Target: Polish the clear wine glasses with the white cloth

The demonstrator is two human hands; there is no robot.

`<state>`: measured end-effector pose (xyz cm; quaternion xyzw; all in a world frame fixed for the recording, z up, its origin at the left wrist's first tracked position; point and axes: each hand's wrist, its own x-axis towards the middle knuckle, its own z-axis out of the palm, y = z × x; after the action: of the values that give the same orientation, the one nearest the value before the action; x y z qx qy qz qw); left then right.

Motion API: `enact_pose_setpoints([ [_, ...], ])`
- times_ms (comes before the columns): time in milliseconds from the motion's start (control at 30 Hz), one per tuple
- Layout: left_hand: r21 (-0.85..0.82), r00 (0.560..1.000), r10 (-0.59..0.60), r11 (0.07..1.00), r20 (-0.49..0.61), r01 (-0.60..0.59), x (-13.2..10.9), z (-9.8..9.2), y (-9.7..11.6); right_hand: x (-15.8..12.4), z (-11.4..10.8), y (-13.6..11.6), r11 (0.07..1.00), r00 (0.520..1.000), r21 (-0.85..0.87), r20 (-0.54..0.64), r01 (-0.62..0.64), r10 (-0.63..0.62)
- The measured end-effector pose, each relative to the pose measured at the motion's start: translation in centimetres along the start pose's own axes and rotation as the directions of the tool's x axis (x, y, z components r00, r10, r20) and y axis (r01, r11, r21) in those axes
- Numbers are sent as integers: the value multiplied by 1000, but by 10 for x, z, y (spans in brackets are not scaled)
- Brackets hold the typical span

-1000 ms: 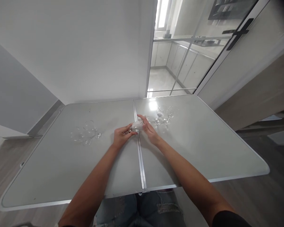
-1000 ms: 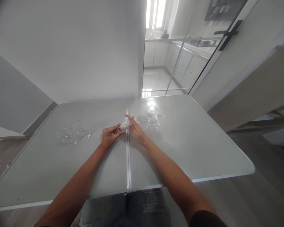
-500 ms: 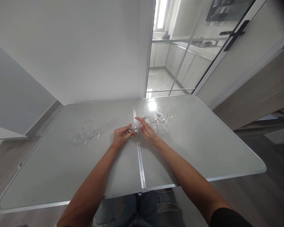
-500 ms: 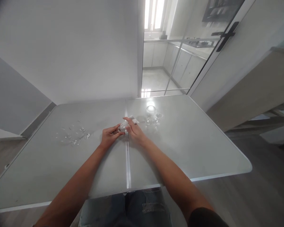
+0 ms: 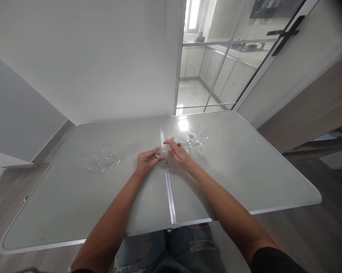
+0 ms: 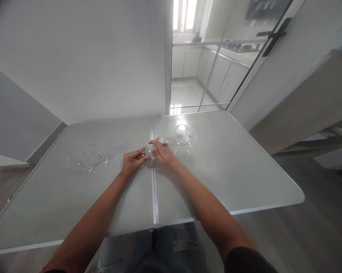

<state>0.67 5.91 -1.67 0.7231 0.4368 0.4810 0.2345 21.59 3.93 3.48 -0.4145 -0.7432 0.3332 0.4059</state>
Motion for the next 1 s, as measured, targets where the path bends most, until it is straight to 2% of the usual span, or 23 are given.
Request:
enact_pose_setpoints([
  [133,32,1000,-12,999,-21,13,1,-1,0,-1,4,-6,970,998,239,-25,-49,56],
  [233,2,1000,-28,1000,-2,28,1,-2,2,-1,0,-5,944,995,320,-30,-82,97],
  [300,-14,999,-28,1000,23,28,0,-2,2,0,-4,-3,957,997,282,-4,-73,77],
  [500,-32,1000,-14,999,20,15,-1,1,-2,1,-5,4,999,1000,-44,15,25,-24],
  [567,-5,1000,-17,1000,3,17,-1,1,-4,1,-1,3,1000,1000,-2,13,18,-18],
  [700,36,999,-21,999,-26,22,0,0,-4,-1,4,-3,970,998,238,-35,-42,52],
  [767,33,1000,-15,999,-19,15,0,-1,-3,-1,2,-4,951,995,301,-59,-65,86],
  [833,23,1000,-7,1000,6,7,0,-1,-1,-1,-1,-3,945,995,318,-44,-71,90],
  [933,-2,999,-2,1000,39,2,-1,0,1,1,-6,2,969,999,245,-11,-38,42],
  [1000,-18,999,-6,1000,37,6,-1,0,2,2,-8,5,981,999,194,-41,-2,10],
])
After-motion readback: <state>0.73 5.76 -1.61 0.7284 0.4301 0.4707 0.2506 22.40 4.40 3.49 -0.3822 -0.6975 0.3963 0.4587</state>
